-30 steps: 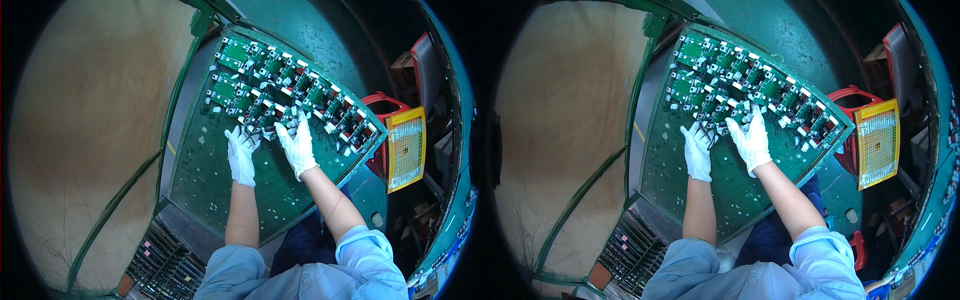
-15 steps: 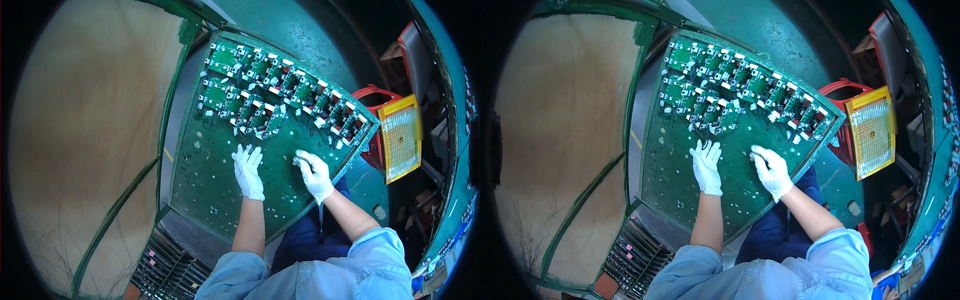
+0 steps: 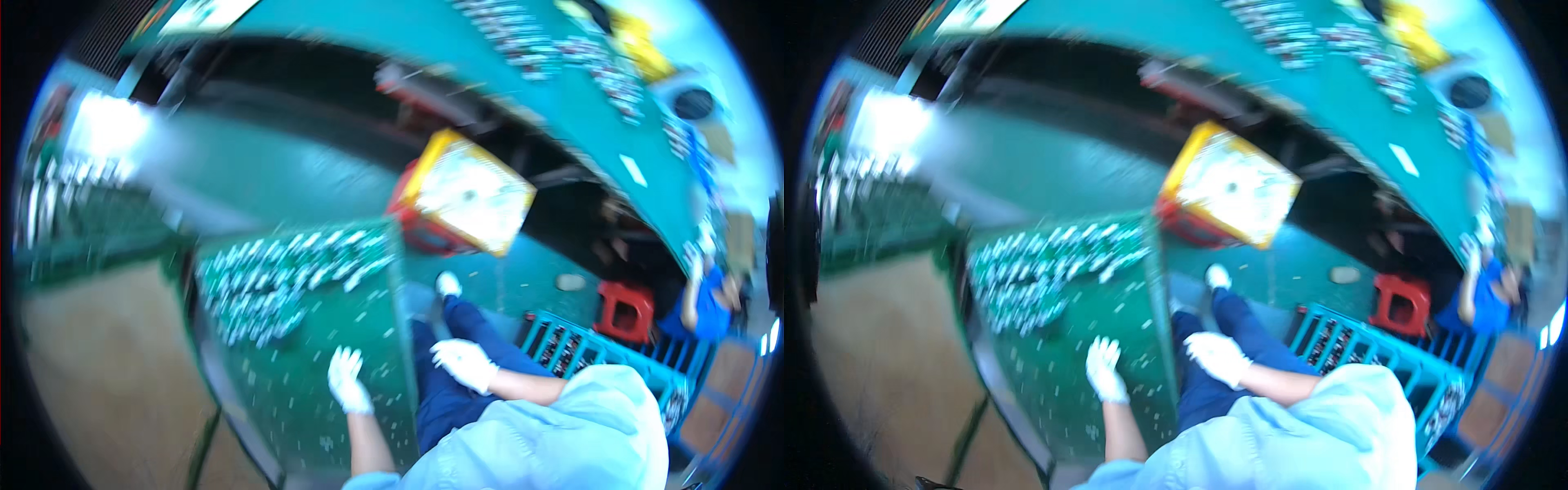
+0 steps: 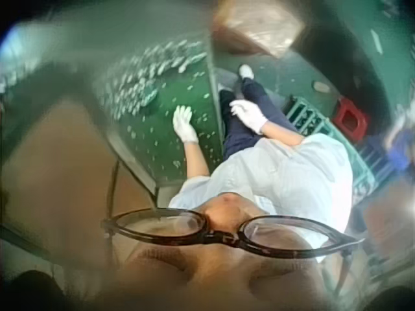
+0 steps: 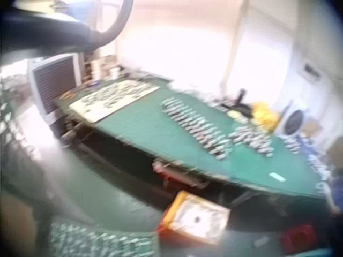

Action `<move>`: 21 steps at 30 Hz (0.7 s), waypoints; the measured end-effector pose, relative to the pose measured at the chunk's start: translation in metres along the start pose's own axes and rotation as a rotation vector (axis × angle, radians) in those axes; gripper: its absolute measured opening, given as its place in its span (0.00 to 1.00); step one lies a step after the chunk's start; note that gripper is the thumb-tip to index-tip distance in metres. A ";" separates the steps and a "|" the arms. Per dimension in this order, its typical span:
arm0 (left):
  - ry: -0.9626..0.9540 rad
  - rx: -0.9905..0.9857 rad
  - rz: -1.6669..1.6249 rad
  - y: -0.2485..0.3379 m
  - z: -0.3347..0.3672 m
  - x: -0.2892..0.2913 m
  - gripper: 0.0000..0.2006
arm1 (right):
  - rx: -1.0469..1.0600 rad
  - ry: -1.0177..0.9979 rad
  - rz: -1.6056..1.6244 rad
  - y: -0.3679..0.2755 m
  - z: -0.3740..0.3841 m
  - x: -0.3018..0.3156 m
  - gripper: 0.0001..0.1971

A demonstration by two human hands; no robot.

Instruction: Assembling electronic circuits and stacked circuit board components on a factory assembly line.

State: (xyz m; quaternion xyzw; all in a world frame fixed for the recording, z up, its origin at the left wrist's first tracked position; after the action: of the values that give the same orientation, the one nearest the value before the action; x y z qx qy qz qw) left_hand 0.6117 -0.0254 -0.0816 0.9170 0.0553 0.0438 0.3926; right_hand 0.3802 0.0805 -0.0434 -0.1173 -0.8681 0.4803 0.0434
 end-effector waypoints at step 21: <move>-1.046 -0.077 1.131 -0.056 -0.149 -0.384 0.21 | 0.033 0.698 0.201 -0.036 -0.120 0.359 0.12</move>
State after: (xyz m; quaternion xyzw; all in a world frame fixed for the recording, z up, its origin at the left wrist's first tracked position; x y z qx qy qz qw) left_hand 0.2091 0.0676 -0.0336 0.6928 -0.6160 -0.1997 0.3174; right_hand 0.0492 0.2495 0.0378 -0.3584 -0.7772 0.4273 0.2915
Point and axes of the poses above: each hand's wrist, its own z-axis towards the middle knuckle, its own x-axis out of the back of the hand, y = z × x, the point moved 4 cm from there along z, towards the middle knuckle, and after that the axes turned 8 degrees about z, right-handed, at the moved point
